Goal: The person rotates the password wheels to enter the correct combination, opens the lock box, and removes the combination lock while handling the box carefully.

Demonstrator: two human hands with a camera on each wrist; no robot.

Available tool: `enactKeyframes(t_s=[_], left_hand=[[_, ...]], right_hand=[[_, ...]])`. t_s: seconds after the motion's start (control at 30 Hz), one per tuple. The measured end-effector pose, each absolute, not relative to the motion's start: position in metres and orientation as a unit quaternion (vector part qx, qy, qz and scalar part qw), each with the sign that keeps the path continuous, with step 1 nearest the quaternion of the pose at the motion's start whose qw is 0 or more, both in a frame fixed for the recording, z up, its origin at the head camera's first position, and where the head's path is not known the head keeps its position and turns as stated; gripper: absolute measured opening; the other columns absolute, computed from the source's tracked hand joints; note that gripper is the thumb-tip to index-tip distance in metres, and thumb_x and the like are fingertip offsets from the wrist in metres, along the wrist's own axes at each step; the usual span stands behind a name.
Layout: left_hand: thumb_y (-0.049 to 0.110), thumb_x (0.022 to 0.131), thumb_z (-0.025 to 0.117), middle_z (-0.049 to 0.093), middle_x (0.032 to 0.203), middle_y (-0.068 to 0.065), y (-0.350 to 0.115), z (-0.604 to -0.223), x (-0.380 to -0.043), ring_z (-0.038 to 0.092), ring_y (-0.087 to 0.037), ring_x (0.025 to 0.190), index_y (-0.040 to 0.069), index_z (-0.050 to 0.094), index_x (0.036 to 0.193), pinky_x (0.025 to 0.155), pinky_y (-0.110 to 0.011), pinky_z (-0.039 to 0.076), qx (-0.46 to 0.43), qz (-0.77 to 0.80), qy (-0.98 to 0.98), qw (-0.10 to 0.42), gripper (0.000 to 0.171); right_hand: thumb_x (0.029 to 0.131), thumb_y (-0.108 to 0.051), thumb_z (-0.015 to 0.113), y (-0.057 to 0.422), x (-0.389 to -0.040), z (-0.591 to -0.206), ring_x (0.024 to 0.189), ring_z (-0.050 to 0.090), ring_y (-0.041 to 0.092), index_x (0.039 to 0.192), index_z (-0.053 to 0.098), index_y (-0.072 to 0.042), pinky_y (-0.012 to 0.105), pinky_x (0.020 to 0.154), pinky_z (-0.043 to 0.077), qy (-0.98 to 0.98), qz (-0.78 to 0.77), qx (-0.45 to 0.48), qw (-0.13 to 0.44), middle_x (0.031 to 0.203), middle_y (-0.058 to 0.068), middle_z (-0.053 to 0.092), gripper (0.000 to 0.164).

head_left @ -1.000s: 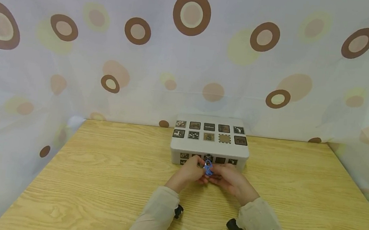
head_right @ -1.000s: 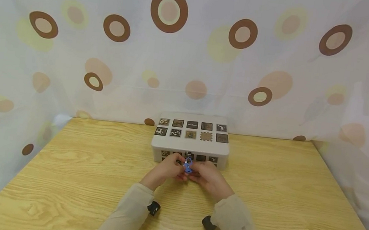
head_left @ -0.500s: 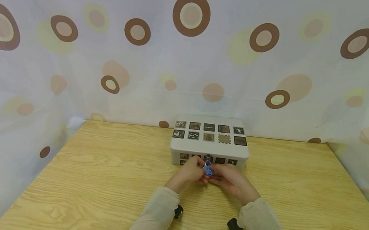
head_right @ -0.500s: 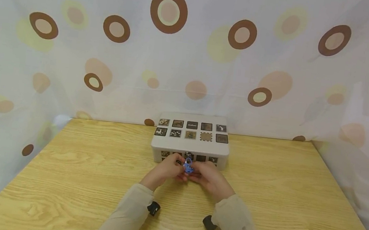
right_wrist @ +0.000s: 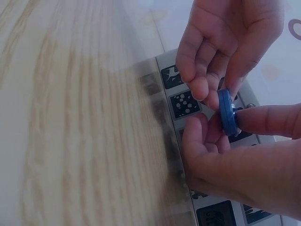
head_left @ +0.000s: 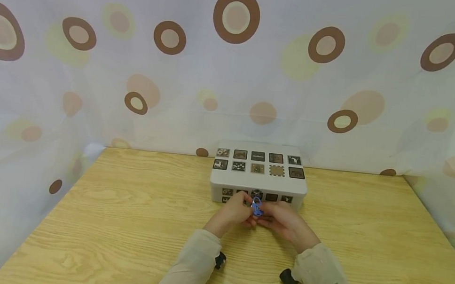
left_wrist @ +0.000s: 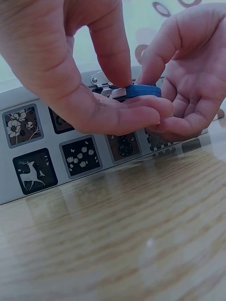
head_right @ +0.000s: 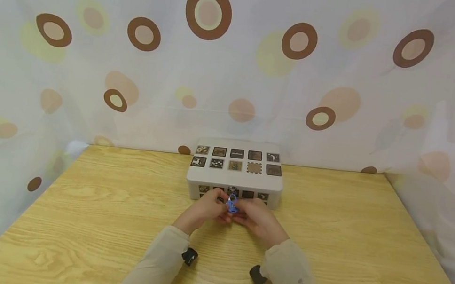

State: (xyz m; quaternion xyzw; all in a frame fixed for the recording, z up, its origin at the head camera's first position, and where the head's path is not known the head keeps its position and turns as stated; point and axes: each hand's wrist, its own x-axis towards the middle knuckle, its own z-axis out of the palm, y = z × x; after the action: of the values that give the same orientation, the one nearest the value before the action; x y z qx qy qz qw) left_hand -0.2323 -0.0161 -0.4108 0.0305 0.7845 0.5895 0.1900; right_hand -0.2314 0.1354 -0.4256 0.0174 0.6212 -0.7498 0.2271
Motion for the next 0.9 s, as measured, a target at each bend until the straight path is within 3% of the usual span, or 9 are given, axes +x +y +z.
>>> enactKeyframes(t_s=[0.27, 0.63, 0.9], left_hand=[[-0.008, 0.095, 0.048, 0.067, 0.085, -0.028, -0.0163, -0.4084, -0.2303, 0.069, -0.039, 0.079, -0.004, 0.047, 0.111, 0.070, -0.042, 0.058, 0.032, 0.589, 0.785, 0.191, 0.017], [-0.008, 0.094, 0.048, 0.066, 0.081, -0.025, -0.0169, -0.4127, -0.2333, 0.069, -0.034, 0.073, -0.004, 0.047, 0.111, 0.065, -0.037, 0.058, 0.028, 0.590, 0.783, 0.196, 0.017], [-0.009, 0.094, 0.048, 0.067, 0.082, -0.025, -0.0165, -0.4130, -0.2336, 0.069, -0.031, 0.070, -0.005, 0.047, 0.111, 0.065, -0.037, 0.059, 0.026, 0.593, 0.781, 0.195, 0.017]], right_hand=[[0.099, -0.002, 0.043, 0.1349, -0.2307, -0.4256, 0.079, 0.063, 0.010, 0.123, 0.041, 0.026, 0.024, 0.077, 0.054, 0.621, -0.751, -0.003, 0.225, 0.084, 0.002, 0.064, 0.037], [0.097, -0.003, 0.043, 0.1374, -0.2318, -0.4247, 0.080, 0.066, 0.013, 0.115, 0.048, 0.020, 0.030, 0.080, 0.055, 0.601, -0.766, 0.033, 0.228, 0.081, 0.007, 0.067, 0.029], [0.096, -0.005, 0.048, 0.1410, -0.2338, -0.4242, 0.075, 0.064, 0.011, 0.116, 0.051, 0.019, 0.025, 0.074, 0.055, 0.635, -0.737, 0.022, 0.230, 0.079, 0.002, 0.067, 0.031]])
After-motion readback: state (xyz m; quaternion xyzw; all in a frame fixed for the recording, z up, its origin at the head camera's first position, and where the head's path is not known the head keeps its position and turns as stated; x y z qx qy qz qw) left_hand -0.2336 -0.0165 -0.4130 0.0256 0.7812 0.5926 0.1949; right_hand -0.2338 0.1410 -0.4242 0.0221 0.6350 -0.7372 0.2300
